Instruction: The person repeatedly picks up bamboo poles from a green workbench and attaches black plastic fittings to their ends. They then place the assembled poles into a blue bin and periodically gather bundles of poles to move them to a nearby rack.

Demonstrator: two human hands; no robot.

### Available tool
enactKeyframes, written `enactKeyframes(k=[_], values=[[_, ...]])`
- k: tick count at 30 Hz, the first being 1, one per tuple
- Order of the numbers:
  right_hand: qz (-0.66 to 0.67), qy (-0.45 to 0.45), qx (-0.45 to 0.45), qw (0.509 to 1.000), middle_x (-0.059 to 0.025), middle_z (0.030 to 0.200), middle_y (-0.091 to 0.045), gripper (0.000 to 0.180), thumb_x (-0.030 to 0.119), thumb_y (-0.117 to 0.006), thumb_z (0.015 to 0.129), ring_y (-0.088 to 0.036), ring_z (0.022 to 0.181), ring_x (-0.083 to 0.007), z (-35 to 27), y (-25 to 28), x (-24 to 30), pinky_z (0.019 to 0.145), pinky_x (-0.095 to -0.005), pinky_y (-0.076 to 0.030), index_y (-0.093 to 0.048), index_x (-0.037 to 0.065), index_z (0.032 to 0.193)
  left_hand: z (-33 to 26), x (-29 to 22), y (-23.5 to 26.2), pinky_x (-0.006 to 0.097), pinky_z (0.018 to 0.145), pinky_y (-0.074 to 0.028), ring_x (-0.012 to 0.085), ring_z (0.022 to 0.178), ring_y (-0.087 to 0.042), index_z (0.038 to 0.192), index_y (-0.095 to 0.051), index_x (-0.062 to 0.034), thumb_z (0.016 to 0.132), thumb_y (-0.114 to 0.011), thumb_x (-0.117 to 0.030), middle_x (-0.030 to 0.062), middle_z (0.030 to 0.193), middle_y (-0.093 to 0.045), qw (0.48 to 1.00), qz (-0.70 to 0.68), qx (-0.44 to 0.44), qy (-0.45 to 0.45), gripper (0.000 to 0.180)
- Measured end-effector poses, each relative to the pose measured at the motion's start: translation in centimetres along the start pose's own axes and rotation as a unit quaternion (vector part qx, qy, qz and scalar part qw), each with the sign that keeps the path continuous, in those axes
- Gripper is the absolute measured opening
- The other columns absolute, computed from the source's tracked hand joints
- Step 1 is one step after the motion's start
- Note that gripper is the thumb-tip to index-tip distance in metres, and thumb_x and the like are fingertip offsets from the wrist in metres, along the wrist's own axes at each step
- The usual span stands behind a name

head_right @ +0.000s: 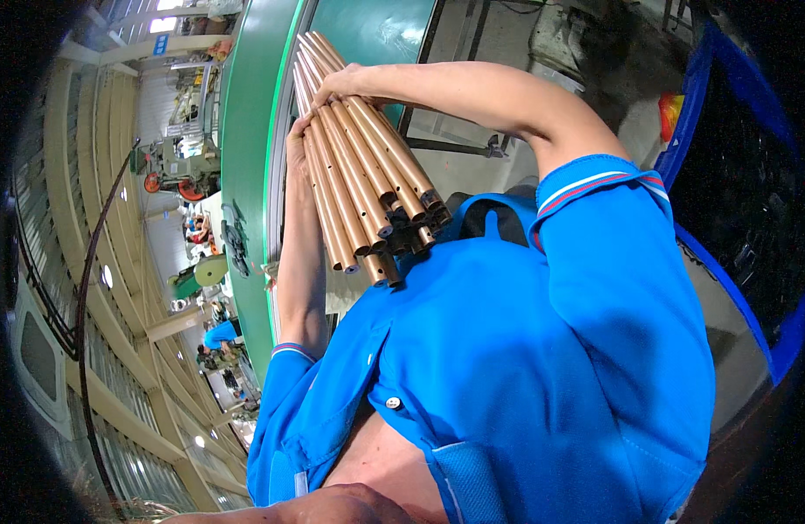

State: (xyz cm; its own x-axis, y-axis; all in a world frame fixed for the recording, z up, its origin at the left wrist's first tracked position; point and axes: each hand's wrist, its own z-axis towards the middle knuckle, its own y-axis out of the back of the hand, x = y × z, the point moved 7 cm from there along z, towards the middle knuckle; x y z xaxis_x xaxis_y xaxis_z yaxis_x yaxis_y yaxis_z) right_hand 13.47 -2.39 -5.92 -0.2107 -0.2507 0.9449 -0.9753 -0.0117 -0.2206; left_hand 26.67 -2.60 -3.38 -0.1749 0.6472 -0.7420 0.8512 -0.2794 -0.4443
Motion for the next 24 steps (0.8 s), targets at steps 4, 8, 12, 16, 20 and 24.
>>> enactKeyframes(k=[4,8,12,16,20,24], values=[[0.017,0.009,-0.021,1.0,-0.0193,0.093,-0.063,0.06,0.032,-0.08,0.061,-0.063,0.075,-0.0245,2.0,1.8,-1.2,0.07,-0.0329,-0.052,-0.063,-0.006,0.105,2.8,-0.4,0.0,0.047,0.076,-0.059,0.0354,0.091,-0.065,0.117,-0.048,0.0078,0.08,-0.058,-0.015,0.0254,0.102,-0.061,0.998,0.056,-0.005,0.022,0.045],[0.062,0.05,-0.072,0.994,-0.0154,0.093,-0.065,0.045,0.027,-0.079,0.065,-0.062,0.077,-0.025,1.1,2.5,-1.1,0.07,-0.0311,-0.052,-0.064,-0.006,0.092,5.1,0.1,0.8,0.048,0.084,-0.056,0.0359,0.096,-0.064,0.122,-0.043,0.0098,0.08,-0.057,-0.013,0.0264,0.107,-0.059,0.996,0.066,0.031,0.044,0.05],[0.121,0.072,-0.115,0.983,-0.0175,0.089,-0.065,0.048,0.022,-0.078,0.066,-0.064,0.076,-0.0256,7.2,3.3,-4.2,0.071,-0.0299,-0.053,-0.061,-0.011,0.098,12.2,-1.8,4.2,0.048,0.084,-0.056,0.0352,0.094,-0.065,0.118,-0.048,0.012,0.077,-0.06,-0.01,0.0255,0.106,-0.061,0.987,0.106,0.088,0.082,0.048],[0.222,0.113,-0.213,0.945,-0.0195,0.091,-0.064,0.052,0.017,-0.076,0.066,-0.065,0.081,-0.0248,11.4,4.1,-6.0,0.076,-0.0326,-0.054,-0.055,-0.013,0.104,19.7,-4.1,6.0,0.043,0.081,-0.057,0.0313,0.085,-0.067,0.111,-0.053,0.0129,0.07,-0.066,-0.005,0.0202,0.097,-0.065,0.962,0.175,0.157,0.135,0.046],[0.298,0.134,-0.352,0.877,-0.0217,0.104,-0.061,0.064,0.012,-0.073,0.066,-0.064,0.088,-0.0261,16.0,2.9,-6.9,0.081,-0.0356,-0.053,-0.041,-0.01,0.117,25.5,-8.3,5.8,0.041,0.086,-0.054,0.0267,0.088,-0.065,0.114,-0.053,0.0091,0.066,-0.064,0.001,0.0179,0.103,-0.064,0.92,0.29,0.223,0.14,0.05],[0.383,0.178,-0.468,0.777,-0.017,0.105,-0.061,0.058,0.007,-0.07,0.068,-0.063,0.092,-0.0239,19.1,0.8,-7.7,0.083,-0.0351,-0.052,-0.043,-0.005,0.118,30.1,-10.0,5.7,0.038,0.092,-0.05,0.0259,0.099,-0.061,0.124,-0.049,0.0006,0.06,-0.063,0.006,0.0125,0.111,-0.061,0.849,0.366,0.319,0.21,0.065]])
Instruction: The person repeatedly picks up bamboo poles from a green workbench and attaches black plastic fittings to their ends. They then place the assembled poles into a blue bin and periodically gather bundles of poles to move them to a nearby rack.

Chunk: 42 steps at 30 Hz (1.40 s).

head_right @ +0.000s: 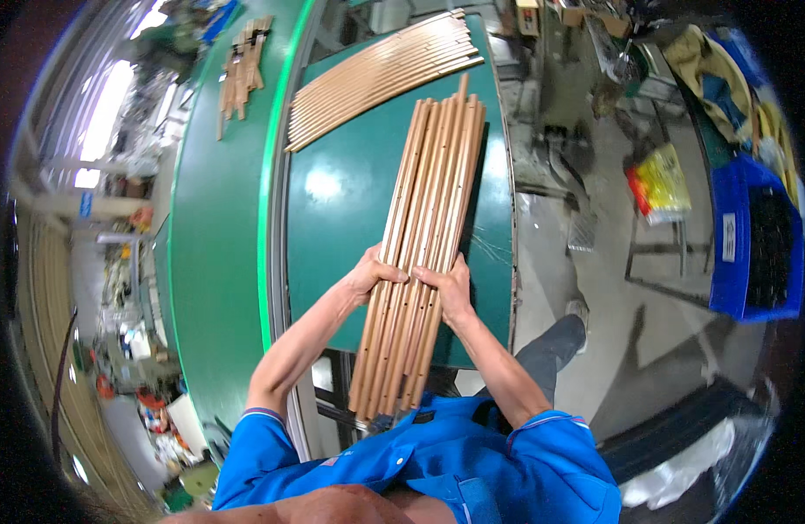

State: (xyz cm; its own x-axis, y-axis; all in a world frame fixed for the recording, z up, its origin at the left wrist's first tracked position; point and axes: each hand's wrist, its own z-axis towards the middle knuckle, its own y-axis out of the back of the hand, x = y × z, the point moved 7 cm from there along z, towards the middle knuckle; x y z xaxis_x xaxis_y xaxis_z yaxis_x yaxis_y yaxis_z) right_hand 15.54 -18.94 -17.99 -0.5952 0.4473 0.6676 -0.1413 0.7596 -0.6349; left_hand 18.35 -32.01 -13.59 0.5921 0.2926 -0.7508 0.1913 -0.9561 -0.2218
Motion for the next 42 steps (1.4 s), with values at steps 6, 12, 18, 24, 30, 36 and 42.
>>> enactKeyframes(k=[6,12,18,24,30,36,42], values=[[0.176,-0.02,-0.138,0.974,-0.0133,0.111,-0.059,0.057,0.001,-0.07,0.071,-0.058,0.103,-0.0243,2.7,-4.6,-9.5,0.091,-0.0371,-0.047,-0.045,-0.002,0.123,4.9,-1.9,9.0,0.035,0.101,-0.041,0.0252,0.11,-0.054,0.128,-0.045,0.0007,0.05,-0.072,0.004,0.0118,0.115,-0.058,0.965,0.231,0.116,0.033,0.083],[0.233,-0.037,-0.179,0.955,-0.0113,0.109,-0.062,0.044,0.005,-0.072,0.076,-0.057,0.104,-0.0226,7.0,-10.9,-13.7,0.09,-0.0375,-0.047,-0.055,0.0,0.116,10.8,-6.5,15.3,0.033,0.097,-0.042,0.0255,0.104,-0.055,0.126,-0.047,0.0007,0.046,-0.071,-0.003,0.0119,0.109,-0.059,0.89,0.418,0.16,0.084,0.084],[0.082,-0.222,-0.024,0.971,-0.0206,0.105,-0.062,0.056,0.043,-0.06,0.089,-0.068,0.082,-0.0272,12.8,-19.4,-16.4,0.06,-0.0301,-0.055,-0.048,0.002,0.126,16.1,-12.5,19.9,0.041,0.095,-0.043,0.0397,0.11,-0.054,0.129,-0.044,-0.0038,0.07,-0.057,-0.011,0.022,0.121,-0.055,0.713,0.699,0.028,-0.055,0.06],[0.07,-0.282,-0.008,0.957,-0.0162,0.078,-0.066,0.061,0.057,-0.063,0.082,-0.066,0.058,-0.0214,16.1,-20.1,-20.4,0.045,-0.0266,-0.049,-0.052,0.003,0.108,18.7,-14.4,22.6,0.047,0.098,-0.04,0.0382,0.119,-0.049,0.133,-0.038,-0.0081,0.081,-0.049,-0.016,0.0187,0.132,-0.048,0.647,0.752,-0.097,-0.075,0.054],[0.127,-0.282,0.021,0.951,-0.0112,0.07,-0.064,0.04,0.035,-0.073,0.08,-0.064,0.051,-0.0196,14.5,-18.4,-20.6,0.043,-0.0302,-0.052,-0.056,0.002,0.095,22.2,-12.9,26.1,0.034,0.094,-0.041,0.0283,0.113,-0.052,0.14,-0.036,-0.0069,0.074,-0.06,-0.018,0.0133,0.128,-0.053,0.791,0.609,-0.053,-0.037,0.071],[0.167,-0.301,-0.019,0.939,-0.0122,0.13,-0.051,0.069,0.04,-0.073,0.078,-0.046,0.123,-0.0301,7.2,-8.8,-17.5,0.09,-0.0446,-0.047,-0.047,0.002,0.129,22.9,-15.6,20.5,0.035,0.1,-0.037,0.027,0.118,-0.052,0.132,-0.049,0.0011,0.088,-0.053,-0.052,0.0188,0.13,-0.054,0.871,0.474,-0.093,-0.085,0.068],[0.385,-0.3,-0.044,0.872,-0.0135,0.12,-0.056,0.046,0.026,-0.07,0.083,-0.057,0.108,-0.0257,12.1,-8.9,-15.7,0.087,-0.0416,-0.051,-0.055,0.003,0.12,26.0,-14.5,15.2,0.038,0.084,-0.041,0.0276,0.093,-0.057,0.099,-0.063,-0.001,0.089,-0.053,-0.051,0.0175,0.099,-0.062,0.812,0.524,-0.208,-0.151,0.052]])
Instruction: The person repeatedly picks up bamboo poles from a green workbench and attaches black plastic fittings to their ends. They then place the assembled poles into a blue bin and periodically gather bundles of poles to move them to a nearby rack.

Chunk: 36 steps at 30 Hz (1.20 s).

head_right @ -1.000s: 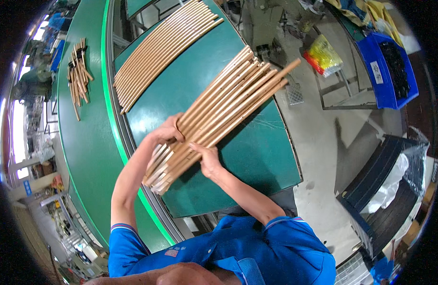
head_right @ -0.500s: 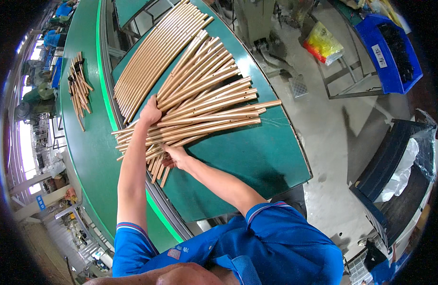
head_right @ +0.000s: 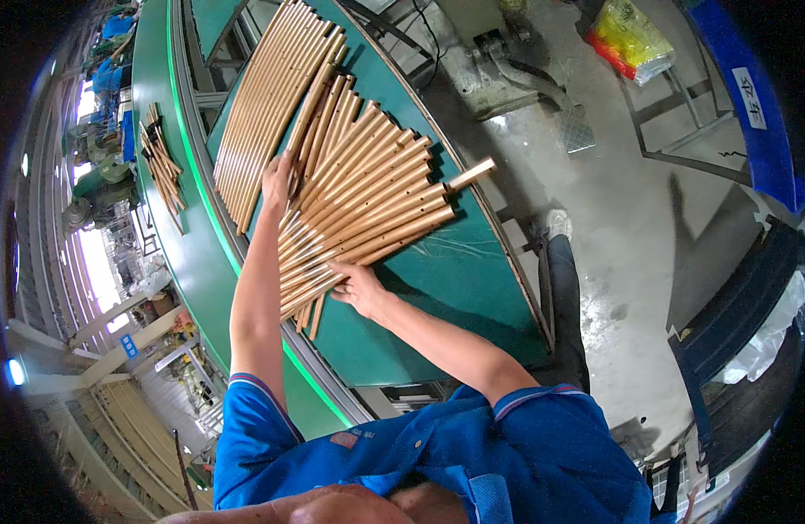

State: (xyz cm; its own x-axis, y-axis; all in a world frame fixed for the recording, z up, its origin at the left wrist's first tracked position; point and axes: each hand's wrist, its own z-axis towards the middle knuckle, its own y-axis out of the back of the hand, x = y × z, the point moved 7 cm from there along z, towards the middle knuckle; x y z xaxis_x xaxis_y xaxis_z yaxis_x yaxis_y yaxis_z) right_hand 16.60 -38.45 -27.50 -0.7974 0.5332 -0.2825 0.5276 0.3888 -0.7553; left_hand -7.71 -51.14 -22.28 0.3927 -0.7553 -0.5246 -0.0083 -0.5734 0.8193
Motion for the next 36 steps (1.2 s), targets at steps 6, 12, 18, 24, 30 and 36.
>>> enactKeyframes(k=[6,12,18,24,30,36], values=[[-0.011,0.008,-0.045,0.999,-0.0065,0.101,-0.062,0.026,0.018,-0.074,0.077,-0.059,0.078,-0.0179,2.7,-2.8,2.7,0.063,-0.0326,-0.057,-0.065,0.007,0.099,0.8,-4.1,-2.1,0.038,0.069,-0.04,0.0313,0.07,-0.051,0.076,-0.054,0.0,0.089,-0.053,-0.051,0.0171,0.076,-0.054,0.992,0.116,-0.021,-0.037,0.052],[-0.042,0.02,-0.044,0.998,-0.003,0.092,-0.062,0.037,0.028,-0.08,0.074,-0.058,0.081,-0.0164,4.9,-3.6,1.9,0.073,-0.0366,-0.057,-0.063,0.008,0.1,1.2,-4.9,-2.1,0.039,0.069,-0.042,0.0284,0.07,-0.057,0.074,-0.057,-0.0016,0.09,-0.05,-0.051,0.0155,0.068,-0.057,0.992,0.119,0.004,-0.045,0.052],[-0.047,0.08,0.04,0.995,-0.0019,0.128,-0.053,0.054,0.028,-0.077,0.078,-0.057,0.107,-0.0208,3.6,-3.2,0.9,0.092,-0.0503,-0.048,-0.053,0.011,0.124,1.0,-10.0,-5.9,0.041,0.071,-0.042,0.0351,0.074,-0.056,0.077,-0.057,-0.0015,0.09,-0.048,-0.052,0.0193,0.075,-0.058,0.987,0.134,0.056,-0.067,0.052],[-0.318,-0.049,0.03,0.946,-0.0068,0.11,-0.054,0.073,0.057,-0.062,0.081,-0.056,0.085,-0.0211,1.0,-2.4,1.5,0.065,-0.0427,-0.052,-0.046,0.008,0.133,1.1,-9.8,-6.1,0.044,0.082,-0.041,0.0342,0.097,-0.052,0.102,-0.058,-0.008,0.092,-0.045,-0.038,0.0143,0.099,-0.057,0.936,0.249,0.014,-0.248,0.035],[-0.311,-0.092,0.003,0.946,-0.0188,0.067,-0.061,0.081,0.065,-0.059,0.08,-0.065,0.053,-0.0241,-0.8,2.3,0.2,0.045,-0.0335,-0.054,-0.047,-0.004,0.12,0.1,-5.6,-3.2,0.051,0.107,-0.023,0.0387,0.127,-0.037,0.148,-0.022,-0.0117,0.097,-0.032,-0.048,0.0177,0.14,-0.041,0.941,0.287,0.025,-0.179,0.064],[-0.524,0.034,0.039,0.85,-0.0088,0.071,-0.057,0.061,0.059,-0.055,0.086,-0.058,0.056,-0.0191,-3.2,4.4,2.0,0.051,-0.0337,-0.051,-0.05,-0.001,0.097,-4.0,-2.4,-2.4,0.055,0.11,-0.014,0.0336,0.141,-0.019,0.149,-0.023,-0.015,0.097,-0.024,-0.052,0.0171,0.152,-0.023,0.932,0.343,-0.01,-0.116,0.064]])
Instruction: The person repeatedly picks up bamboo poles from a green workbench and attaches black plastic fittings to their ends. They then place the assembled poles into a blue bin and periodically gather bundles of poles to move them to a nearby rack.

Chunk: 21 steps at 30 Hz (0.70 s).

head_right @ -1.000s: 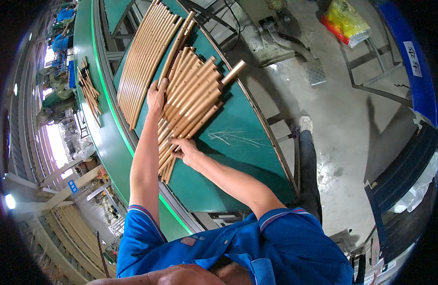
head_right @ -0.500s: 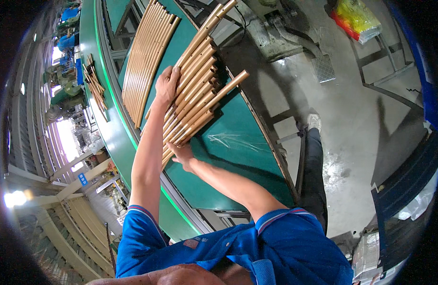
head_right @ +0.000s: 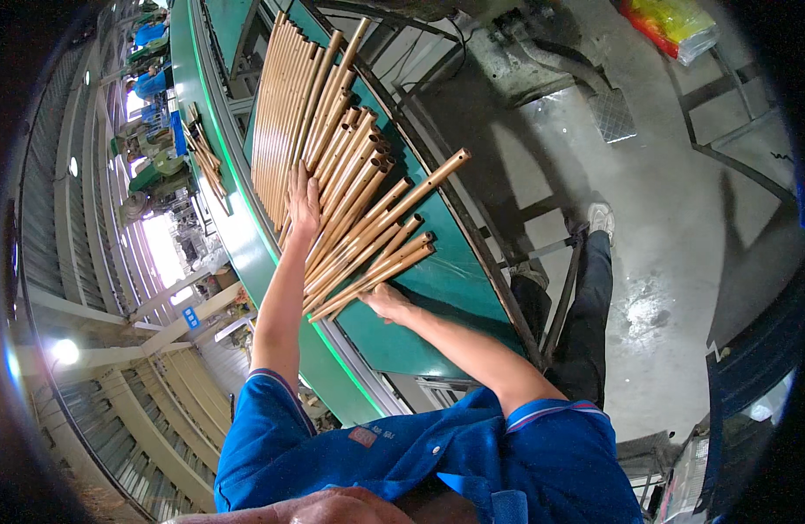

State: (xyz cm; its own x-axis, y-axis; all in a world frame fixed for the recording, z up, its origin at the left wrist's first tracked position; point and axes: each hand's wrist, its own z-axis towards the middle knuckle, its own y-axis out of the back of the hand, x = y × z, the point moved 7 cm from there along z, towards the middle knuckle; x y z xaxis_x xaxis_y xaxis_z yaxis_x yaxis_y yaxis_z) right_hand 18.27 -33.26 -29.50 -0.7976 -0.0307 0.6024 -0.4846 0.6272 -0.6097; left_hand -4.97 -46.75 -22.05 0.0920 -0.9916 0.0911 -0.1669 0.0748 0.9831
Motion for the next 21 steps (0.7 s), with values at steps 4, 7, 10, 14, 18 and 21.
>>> enactKeyframes(k=[4,7,10,14,18,21], values=[[-0.188,0.01,0.017,0.982,-0.0215,0.102,-0.064,0.05,0.044,-0.058,0.086,-0.062,0.098,-0.035,-3.6,2.8,1.3,0.084,-0.0447,-0.047,-0.057,-0.003,0.104,-2.8,-3.8,2.6,0.052,0.111,-0.013,0.0371,0.14,-0.021,0.146,-0.027,-0.0068,0.098,-0.029,-0.042,0.0208,0.15,-0.025,0.994,-0.034,-0.107,0.0,0.059],[-0.211,0.07,0.041,0.974,-0.0201,0.096,-0.064,0.049,0.042,-0.06,0.085,-0.063,0.091,-0.0329,-6.1,5.0,2.0,0.077,-0.0439,-0.049,-0.058,-0.003,0.105,-6.2,-7.1,2.5,0.049,0.112,-0.013,0.0387,0.138,-0.023,0.144,-0.028,-0.0005,0.096,-0.033,-0.04,0.0237,0.149,-0.027,0.988,-0.045,-0.115,-0.098,0.062],[-0.212,0.128,0.104,0.963,-0.0141,0.079,-0.067,0.034,0.033,-0.064,0.085,-0.067,0.078,-0.0258,-9.4,7.1,5.5,0.066,-0.0392,-0.052,-0.062,0.0,0.091,-8.3,-8.2,0.3,0.05,0.112,-0.013,0.0381,0.139,-0.02,0.147,-0.022,-0.0021,0.094,-0.034,-0.046,0.0226,0.151,-0.022,0.995,-0.039,-0.062,-0.063,0.069],[-0.223,0.325,-0.171,0.903,-0.0116,0.093,-0.066,0.018,0.019,-0.063,0.087,-0.065,0.081,-0.0241,-12.8,18.6,20.4,0.072,-0.0346,-0.051,-0.064,0.002,0.093,-8.7,-7.7,0.2,0.051,0.111,-0.014,0.0371,0.137,-0.024,0.145,-0.026,-0.0032,0.095,-0.033,-0.046,0.0209,0.149,-0.027,0.995,-0.056,-0.063,-0.055,0.066],[-0.442,0.409,-0.28,0.748,-0.0104,0.129,-0.051,0.041,0.024,-0.063,0.084,-0.051,0.117,-0.0261,-6.5,23.4,28.2,0.096,-0.0409,-0.045,-0.056,0.007,0.121,-5.9,-8.3,1.5,0.045,0.096,-0.037,0.037,0.113,-0.047,0.133,-0.046,-0.0037,0.093,-0.052,-0.023,0.0192,0.124,-0.051,0.991,-0.116,-0.062,-0.011,0.045],[-0.536,0.349,-0.217,0.737,-0.0118,0.131,-0.047,0.05,0.029,-0.066,0.084,-0.047,0.119,-0.0258,-2.9,22.3,28.3,0.1,-0.0409,-0.044,-0.052,0.008,0.127,-4.8,-8.5,2.3,0.039,0.082,-0.047,0.0307,0.097,-0.058,0.128,-0.051,-0.0045,0.088,-0.061,-0.016,0.0158,0.11,-0.056,0.997,-0.046,-0.054,-0.044,0.043]])
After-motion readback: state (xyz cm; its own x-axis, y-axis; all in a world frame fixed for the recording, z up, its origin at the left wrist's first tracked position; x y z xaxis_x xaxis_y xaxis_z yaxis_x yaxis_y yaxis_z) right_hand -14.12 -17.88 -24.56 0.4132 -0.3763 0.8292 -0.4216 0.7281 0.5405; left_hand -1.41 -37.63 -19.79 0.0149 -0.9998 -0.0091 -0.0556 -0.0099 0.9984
